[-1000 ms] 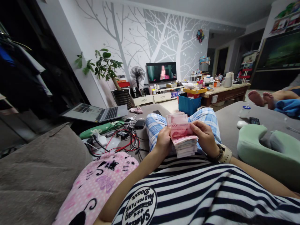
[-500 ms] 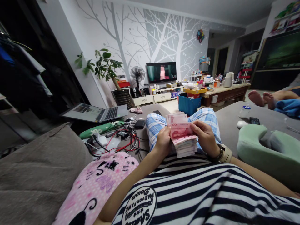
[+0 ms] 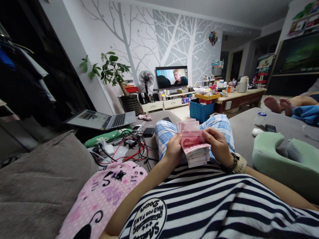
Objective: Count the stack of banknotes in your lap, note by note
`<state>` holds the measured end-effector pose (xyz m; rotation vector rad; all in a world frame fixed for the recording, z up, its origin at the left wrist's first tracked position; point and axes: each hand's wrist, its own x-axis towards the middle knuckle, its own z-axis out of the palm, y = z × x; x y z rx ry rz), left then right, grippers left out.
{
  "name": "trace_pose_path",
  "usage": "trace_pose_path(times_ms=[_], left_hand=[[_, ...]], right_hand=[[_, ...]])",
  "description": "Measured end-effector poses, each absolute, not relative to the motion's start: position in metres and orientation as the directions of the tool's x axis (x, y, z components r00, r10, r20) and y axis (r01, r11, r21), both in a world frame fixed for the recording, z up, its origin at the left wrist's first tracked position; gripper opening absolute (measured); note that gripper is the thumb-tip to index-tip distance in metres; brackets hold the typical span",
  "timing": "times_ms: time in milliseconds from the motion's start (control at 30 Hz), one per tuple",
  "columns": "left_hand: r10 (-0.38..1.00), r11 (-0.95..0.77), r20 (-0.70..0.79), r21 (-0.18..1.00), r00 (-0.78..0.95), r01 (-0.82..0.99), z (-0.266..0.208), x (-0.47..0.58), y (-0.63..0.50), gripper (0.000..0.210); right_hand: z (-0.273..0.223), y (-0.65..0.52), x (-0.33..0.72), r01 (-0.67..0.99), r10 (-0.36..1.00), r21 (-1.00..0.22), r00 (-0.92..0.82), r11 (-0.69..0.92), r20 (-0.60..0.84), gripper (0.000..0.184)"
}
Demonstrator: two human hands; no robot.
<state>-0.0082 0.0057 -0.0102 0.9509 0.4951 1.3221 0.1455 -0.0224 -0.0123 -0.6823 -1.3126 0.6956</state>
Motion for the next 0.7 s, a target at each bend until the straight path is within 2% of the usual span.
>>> trace_pose_path(times_ms=[533,700], left_hand=[[0.953,-0.031,0.201,0.81,0.228,-0.585,-0.0088,-0.0073,0.0036,0.025],[0.954,-0.011,0.186,0.808,0.236,-0.59,-0.0088,-0.0072,0.0035,0.021]], right_hand=[[-0.0121,-0.023,0.1448,-0.051,0.779,-0.78,0.119,0.624,0.615,0.043],[-0.012,-0.0229,0.1449,-0.049,0.785,-0.786,0.117,0.617,0.609,0.043]])
